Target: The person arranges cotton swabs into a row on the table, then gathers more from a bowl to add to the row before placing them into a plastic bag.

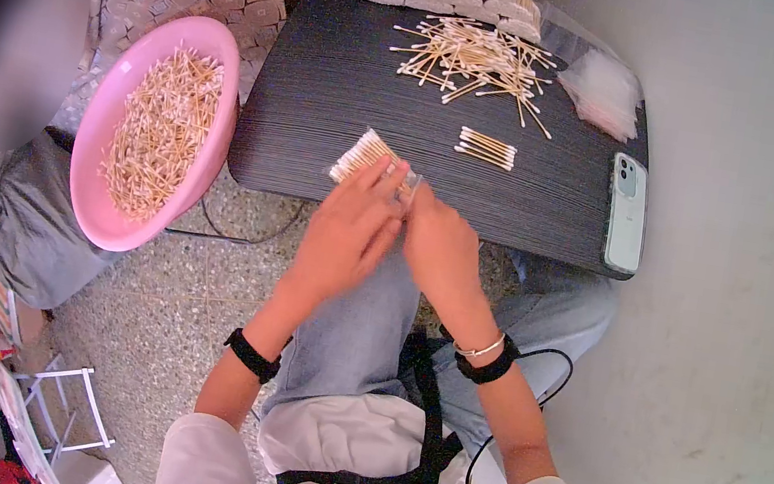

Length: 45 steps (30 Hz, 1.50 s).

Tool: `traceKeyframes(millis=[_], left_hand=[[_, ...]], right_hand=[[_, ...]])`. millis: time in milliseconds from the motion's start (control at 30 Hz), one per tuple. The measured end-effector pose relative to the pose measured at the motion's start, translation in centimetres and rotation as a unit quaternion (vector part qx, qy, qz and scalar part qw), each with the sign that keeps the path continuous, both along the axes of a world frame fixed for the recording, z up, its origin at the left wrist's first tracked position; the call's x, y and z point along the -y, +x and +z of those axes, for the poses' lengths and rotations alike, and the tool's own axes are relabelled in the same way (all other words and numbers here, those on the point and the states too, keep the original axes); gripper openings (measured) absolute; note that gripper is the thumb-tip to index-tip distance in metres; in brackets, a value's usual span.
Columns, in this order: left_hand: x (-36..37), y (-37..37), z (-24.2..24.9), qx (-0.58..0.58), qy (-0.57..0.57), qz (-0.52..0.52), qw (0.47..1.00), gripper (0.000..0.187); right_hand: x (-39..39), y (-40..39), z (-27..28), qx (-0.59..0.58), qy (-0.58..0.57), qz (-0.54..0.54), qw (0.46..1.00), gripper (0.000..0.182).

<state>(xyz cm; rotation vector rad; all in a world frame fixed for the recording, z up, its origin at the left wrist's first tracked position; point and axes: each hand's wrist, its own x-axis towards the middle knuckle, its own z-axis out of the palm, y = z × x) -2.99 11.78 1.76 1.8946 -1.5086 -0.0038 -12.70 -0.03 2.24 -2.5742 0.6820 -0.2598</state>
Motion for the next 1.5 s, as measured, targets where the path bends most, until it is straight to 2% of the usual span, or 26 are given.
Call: traceKeyframes(millis=[100,200,333,633,733,833,933,1133,1333,1500], left_hand=[[0.3,1.8,0.0,0.018,-0.045,0.068,0.996,0.026],[0.7,3.0,-0.4,-0.029,-0.036,0.053,0.998,0.032],[0.7,3.3,-0.8,-0.017,-0.034,0.039,0.998,0.033],[0.7,3.1,-0.9,0.023,-0.024,0.048,0.998,0.037],[0.7,3.2,-1.0,0.025,-0.027,0.046,0.998,0.037],[0.6,3.2,-1.1,0.027,-0.031,0.047,0.998,0.037],[0.7,3.1,-1.3,0.025,-0.037,0.046,0.998,0.037],[0.4,3.2,-1.5,0.009,-0.022,0.037,0.999,0.038],[0.4,3.2,-1.3,-0.011,-0.024,0.036,0.999,0.035],[0.8,3.8,-0.5,-0.053,-0.036,0.038,0.997,0.033]], right_hand=[[0.3,0.1,1.1,-0.008,0.036,0.001,0.999,0.018],[0.9,0.4,0.7,-0.004,0.09,0.002,0.996,0.022],[1.6,0.7,1.0,0.015,0.152,0.02,0.988,0.026],[0.8,1.7,0.8,-0.017,0.07,-0.028,0.997,0.029],[0.8,1.5,1.1,0.004,0.093,-0.037,0.995,0.027],[0.6,0.9,0.7,0.102,0.061,-0.048,0.992,0.015],[0.1,0.3,1.4,0.168,0.067,-0.055,0.982,0.018],[0.1,-0.3,0.0,0.18,-0.02,0.026,0.983,0.008],[0.9,-1.2,-1.0,0.226,-0.026,0.078,0.971,0.021],[2.1,-1.1,-0.8,0.233,-0.055,0.133,0.962,0.023]])
